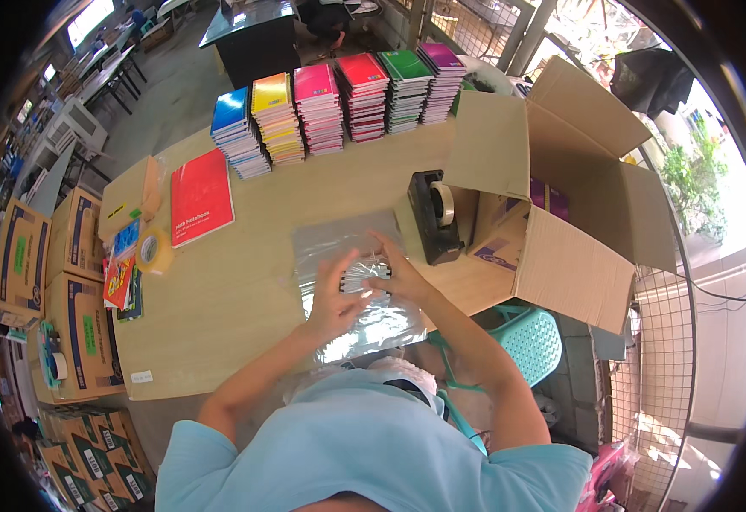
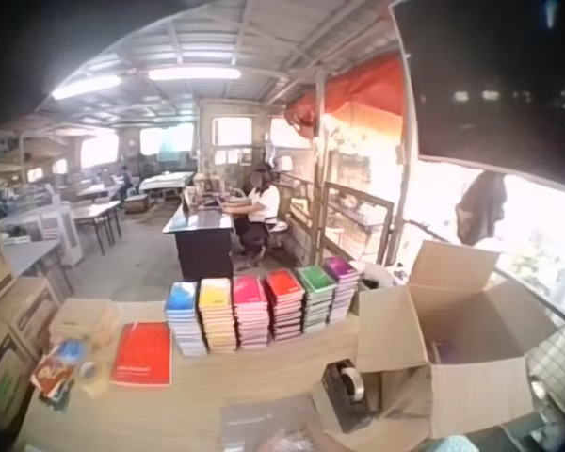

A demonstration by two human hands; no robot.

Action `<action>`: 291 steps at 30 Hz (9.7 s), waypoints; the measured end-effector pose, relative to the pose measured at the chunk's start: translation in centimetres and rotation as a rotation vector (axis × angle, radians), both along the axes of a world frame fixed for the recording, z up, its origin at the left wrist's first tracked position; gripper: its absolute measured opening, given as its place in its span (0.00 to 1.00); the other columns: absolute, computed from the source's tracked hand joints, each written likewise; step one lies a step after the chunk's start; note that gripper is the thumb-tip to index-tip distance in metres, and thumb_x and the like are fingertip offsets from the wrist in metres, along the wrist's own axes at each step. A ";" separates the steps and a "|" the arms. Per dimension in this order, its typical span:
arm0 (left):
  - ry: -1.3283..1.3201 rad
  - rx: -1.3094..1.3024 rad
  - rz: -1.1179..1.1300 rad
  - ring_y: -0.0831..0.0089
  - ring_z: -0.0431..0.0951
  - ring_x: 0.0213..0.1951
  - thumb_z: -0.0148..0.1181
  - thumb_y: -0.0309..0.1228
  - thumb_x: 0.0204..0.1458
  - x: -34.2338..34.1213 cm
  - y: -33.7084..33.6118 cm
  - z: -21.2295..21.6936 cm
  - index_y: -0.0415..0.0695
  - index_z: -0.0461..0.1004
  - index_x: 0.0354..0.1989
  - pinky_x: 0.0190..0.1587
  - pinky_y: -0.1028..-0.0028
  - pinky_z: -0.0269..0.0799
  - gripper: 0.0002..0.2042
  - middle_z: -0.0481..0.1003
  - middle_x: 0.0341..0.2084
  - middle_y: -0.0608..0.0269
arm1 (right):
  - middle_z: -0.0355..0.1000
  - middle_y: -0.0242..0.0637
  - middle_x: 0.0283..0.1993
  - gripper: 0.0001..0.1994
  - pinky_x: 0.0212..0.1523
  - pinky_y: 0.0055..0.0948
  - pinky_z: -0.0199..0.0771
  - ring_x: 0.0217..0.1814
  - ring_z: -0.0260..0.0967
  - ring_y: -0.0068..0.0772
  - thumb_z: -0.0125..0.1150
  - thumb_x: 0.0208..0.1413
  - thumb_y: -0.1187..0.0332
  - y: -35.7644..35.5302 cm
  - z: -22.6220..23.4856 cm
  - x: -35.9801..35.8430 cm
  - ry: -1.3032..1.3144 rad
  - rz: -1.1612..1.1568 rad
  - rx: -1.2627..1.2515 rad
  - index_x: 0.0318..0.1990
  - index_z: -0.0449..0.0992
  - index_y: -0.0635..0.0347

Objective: The person places stacks of notebooks into silver foil bags, seals them with tape, and puts the finished packages into a cardboard box.

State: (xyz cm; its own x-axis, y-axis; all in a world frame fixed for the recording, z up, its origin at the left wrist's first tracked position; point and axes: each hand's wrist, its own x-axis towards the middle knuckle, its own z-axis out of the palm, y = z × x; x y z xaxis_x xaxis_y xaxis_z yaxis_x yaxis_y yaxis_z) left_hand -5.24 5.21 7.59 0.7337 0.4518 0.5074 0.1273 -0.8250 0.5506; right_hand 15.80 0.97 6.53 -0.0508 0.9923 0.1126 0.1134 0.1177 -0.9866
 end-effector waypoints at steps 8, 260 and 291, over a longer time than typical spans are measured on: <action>0.126 -0.035 0.003 0.47 0.51 0.69 0.74 0.46 0.41 -1.7 0.6 2.8 0.47 0.81 0.40 0.68 0.47 0.47 0.20 0.50 0.68 0.47 | 0.68 0.36 0.40 0.53 0.54 0.31 0.67 0.49 0.68 0.31 0.75 0.45 0.72 -0.7 0.0 0.1 0.054 0.049 -0.120 0.74 0.41 0.48; -1.074 -1.456 0.128 0.58 0.74 0.54 0.58 0.18 0.51 2.8 23.5 1.1 0.48 0.55 0.66 0.55 0.58 0.73 0.32 0.69 0.53 0.58 | 0.78 0.54 0.39 0.20 0.49 0.41 0.78 0.44 0.78 0.51 0.66 0.48 0.51 41.9 15.4 6.9 -1.112 -0.448 -0.150 0.35 0.82 0.63; -1.085 -1.681 0.092 0.63 0.77 0.49 0.60 0.29 0.56 5.4 24.2 0.9 0.40 0.64 0.58 0.52 0.61 0.75 0.22 0.75 0.48 0.57 | 0.65 0.48 0.61 0.24 0.56 0.45 0.71 0.63 0.63 0.50 0.72 0.46 0.60 43.4 14.5 16.1 -0.940 -0.755 -0.372 0.52 0.76 0.56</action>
